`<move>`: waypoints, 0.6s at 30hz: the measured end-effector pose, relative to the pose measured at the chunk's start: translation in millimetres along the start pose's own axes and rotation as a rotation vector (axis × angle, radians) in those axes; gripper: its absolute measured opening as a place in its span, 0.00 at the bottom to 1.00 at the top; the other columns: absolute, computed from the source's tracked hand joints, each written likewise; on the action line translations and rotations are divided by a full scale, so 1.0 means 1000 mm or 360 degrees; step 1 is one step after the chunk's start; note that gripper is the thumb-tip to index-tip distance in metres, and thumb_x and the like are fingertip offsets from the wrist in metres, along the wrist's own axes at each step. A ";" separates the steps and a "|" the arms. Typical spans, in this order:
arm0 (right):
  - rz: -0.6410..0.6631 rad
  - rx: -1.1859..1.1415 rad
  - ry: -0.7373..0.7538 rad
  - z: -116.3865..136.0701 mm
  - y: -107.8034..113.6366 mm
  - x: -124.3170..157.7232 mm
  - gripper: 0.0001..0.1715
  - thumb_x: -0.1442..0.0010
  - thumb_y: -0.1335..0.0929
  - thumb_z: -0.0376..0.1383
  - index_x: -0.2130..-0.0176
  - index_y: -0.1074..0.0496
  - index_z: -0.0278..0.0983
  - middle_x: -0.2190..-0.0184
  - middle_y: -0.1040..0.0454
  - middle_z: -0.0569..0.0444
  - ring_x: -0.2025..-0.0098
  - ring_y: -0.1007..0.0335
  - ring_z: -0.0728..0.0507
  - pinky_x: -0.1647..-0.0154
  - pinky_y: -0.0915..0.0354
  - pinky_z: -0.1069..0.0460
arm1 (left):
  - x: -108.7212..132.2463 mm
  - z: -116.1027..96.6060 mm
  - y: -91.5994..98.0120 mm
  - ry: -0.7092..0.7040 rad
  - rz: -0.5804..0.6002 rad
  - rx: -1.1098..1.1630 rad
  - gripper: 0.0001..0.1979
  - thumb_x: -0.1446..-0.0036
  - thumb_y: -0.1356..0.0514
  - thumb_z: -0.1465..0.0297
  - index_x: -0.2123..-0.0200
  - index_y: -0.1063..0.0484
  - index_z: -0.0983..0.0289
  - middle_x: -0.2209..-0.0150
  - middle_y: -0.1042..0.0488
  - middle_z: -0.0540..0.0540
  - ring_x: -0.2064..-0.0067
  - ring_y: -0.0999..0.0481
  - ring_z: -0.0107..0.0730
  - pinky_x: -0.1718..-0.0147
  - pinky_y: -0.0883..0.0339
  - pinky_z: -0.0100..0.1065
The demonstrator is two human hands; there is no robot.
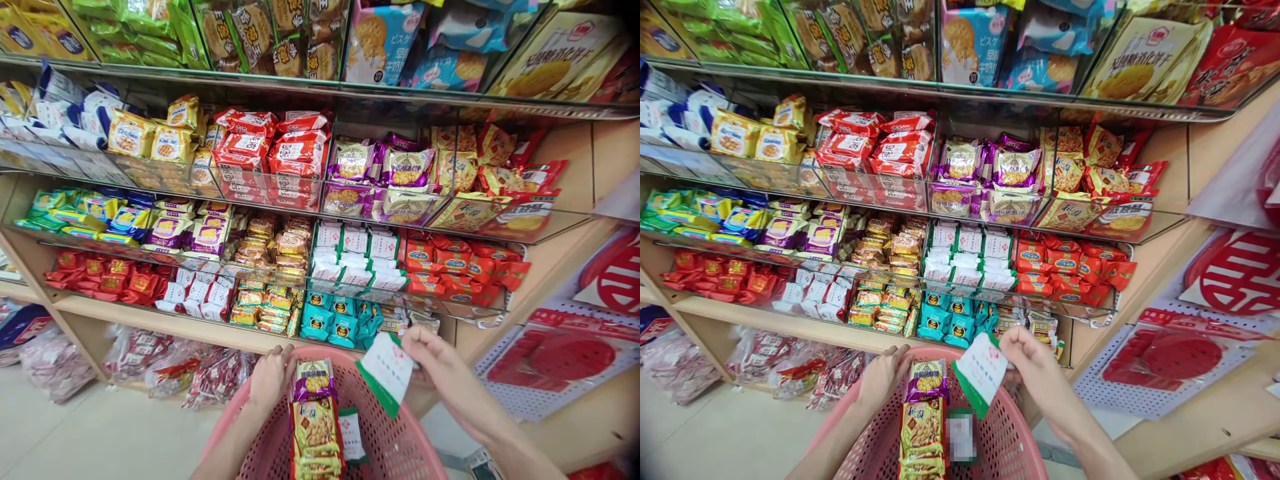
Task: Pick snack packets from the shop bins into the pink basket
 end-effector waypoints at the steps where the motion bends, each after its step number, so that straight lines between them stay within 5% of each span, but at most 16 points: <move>1: 0.0072 0.0042 -0.0059 -0.014 0.000 0.003 0.20 0.44 0.35 0.51 0.72 0.39 0.39 0.75 0.37 0.59 0.71 0.37 0.50 0.70 0.34 0.54 | 0.000 0.000 0.000 -0.0001 -0.0004 -0.0008 0.21 0.35 0.59 0.61 0.48 0.34 0.59 0.59 0.25 0.57 0.60 0.23 0.34 0.64 0.36 0.31; 8: 0.0434 0.0601 0.0018 -0.093 -0.002 0.003 0.16 0.39 0.40 0.47 0.70 0.40 0.38 0.74 0.39 0.59 0.70 0.41 0.49 0.69 0.41 0.54 | 0.001 -0.001 0.001 0.0005 -0.0024 -0.0054 0.20 0.35 0.58 0.61 0.49 0.33 0.59 0.60 0.25 0.56 0.62 0.23 0.34 0.67 0.36 0.31; 18: 0.0781 0.1191 0.0158 -0.123 -0.009 -0.014 0.08 0.40 0.42 0.34 0.71 0.42 0.38 0.73 0.38 0.59 0.69 0.44 0.49 0.67 0.46 0.54 | -0.001 0.002 -0.002 -0.0051 -0.0088 -0.0083 0.20 0.35 0.58 0.61 0.50 0.33 0.59 0.62 0.25 0.56 0.63 0.23 0.34 0.68 0.38 0.30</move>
Point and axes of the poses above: each hand's wrist, its own x-axis away from the middle knuckle, its own y-axis out of the back of the hand, z = x × y, the point moved 1 cm from there along -x, towards the middle knuckle
